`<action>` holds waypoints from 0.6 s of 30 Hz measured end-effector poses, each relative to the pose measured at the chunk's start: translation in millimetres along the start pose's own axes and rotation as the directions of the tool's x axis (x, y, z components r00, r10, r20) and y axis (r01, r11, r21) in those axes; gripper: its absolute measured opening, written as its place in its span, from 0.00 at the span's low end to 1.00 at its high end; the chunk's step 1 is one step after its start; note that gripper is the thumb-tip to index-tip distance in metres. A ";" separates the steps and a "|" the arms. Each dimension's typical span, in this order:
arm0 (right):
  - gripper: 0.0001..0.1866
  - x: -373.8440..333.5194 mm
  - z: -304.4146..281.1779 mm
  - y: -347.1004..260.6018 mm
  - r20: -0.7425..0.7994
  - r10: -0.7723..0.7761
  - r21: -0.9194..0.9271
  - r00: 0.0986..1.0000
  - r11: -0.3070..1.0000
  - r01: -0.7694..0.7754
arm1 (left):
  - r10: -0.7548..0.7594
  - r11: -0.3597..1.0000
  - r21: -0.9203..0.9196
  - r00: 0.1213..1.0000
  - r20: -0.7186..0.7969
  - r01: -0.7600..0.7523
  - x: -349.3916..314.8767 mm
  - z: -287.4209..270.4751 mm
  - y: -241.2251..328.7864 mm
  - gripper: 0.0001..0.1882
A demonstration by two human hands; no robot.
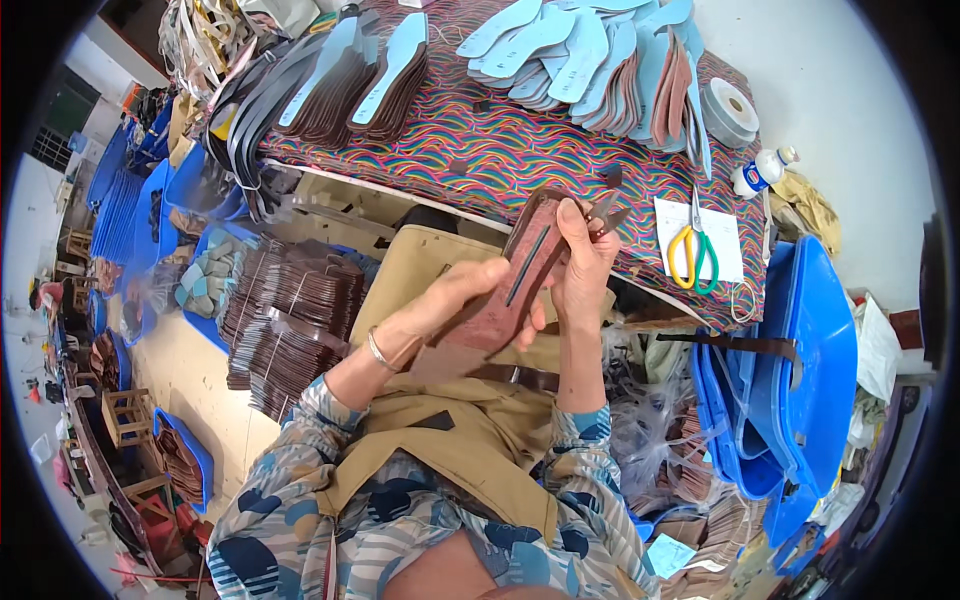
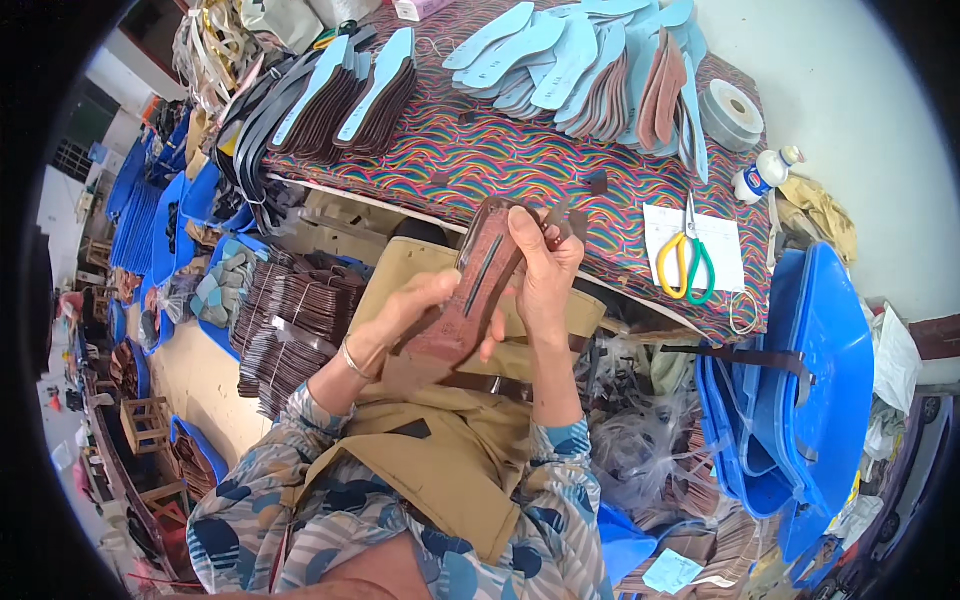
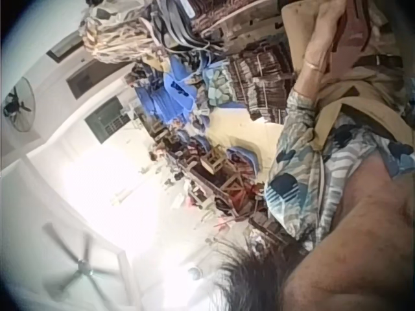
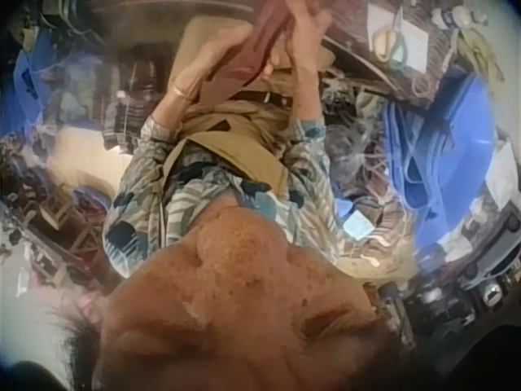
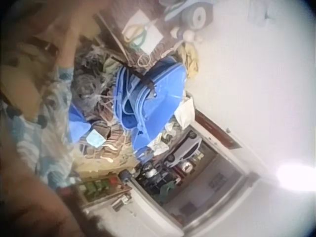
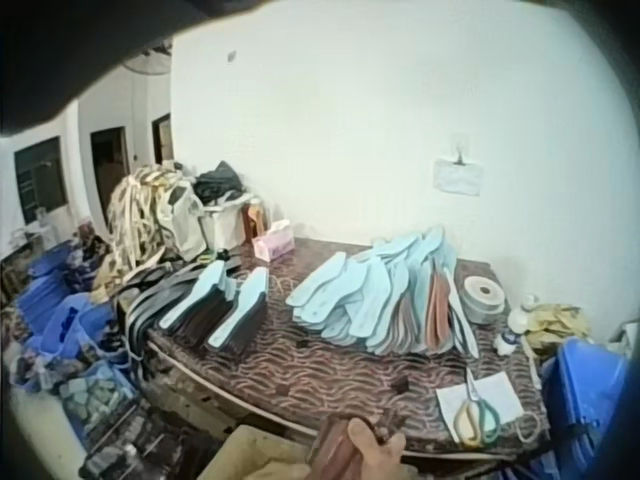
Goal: Attaching black straps to blue shoe insoles and trimming excess material using a craft knife.
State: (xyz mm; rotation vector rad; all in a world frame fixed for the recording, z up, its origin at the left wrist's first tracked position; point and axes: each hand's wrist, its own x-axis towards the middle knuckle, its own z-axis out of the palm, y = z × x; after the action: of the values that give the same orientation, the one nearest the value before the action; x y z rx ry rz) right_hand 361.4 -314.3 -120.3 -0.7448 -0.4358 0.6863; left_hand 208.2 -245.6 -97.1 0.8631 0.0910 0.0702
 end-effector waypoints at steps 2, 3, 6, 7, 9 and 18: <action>0.05 1.5 4.4 5.4 -0.037 -0.022 -0.036 0.999 0.999 0.021 | -0.088 0.988 0.122 0.993 -0.081 0.097 -3.4 0.1 1.3 0.27; 0.06 2.0 7.8 6.7 -0.078 -0.026 -0.051 0.997 0.998 0.022 | -0.128 0.989 0.069 0.989 -0.070 0.133 -0.8 -6.5 2.5 0.23; 0.08 2.8 12.7 10.1 -0.108 -0.016 -0.084 0.994 0.996 0.006 | -0.105 0.963 0.242 0.993 -0.056 0.115 -1.1 -12.2 4.8 0.24; 0.08 3.4 12.5 9.0 -0.092 -0.009 -0.105 0.996 0.994 0.000 | -0.109 0.964 0.237 0.993 -0.050 0.118 1.6 -12.3 9.4 0.24; 0.08 1.0 8.3 11.0 -0.083 0.009 -0.136 0.996 0.991 -0.020 | -0.184 0.983 -0.041 0.975 -0.124 0.180 8.7 -14.0 21.0 0.25; 0.14 -6.5 17.9 12.8 -0.013 -0.011 -0.326 1.000 0.945 0.006 | -0.100 0.981 0.140 0.966 -0.238 0.136 2.2 -16.1 32.5 0.30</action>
State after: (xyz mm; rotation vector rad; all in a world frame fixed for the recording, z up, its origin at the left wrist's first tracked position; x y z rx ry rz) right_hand 341.2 -303.6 -118.7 -1.0601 -0.5461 0.6066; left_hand 207.8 -212.1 -82.9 1.0011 0.3690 0.0511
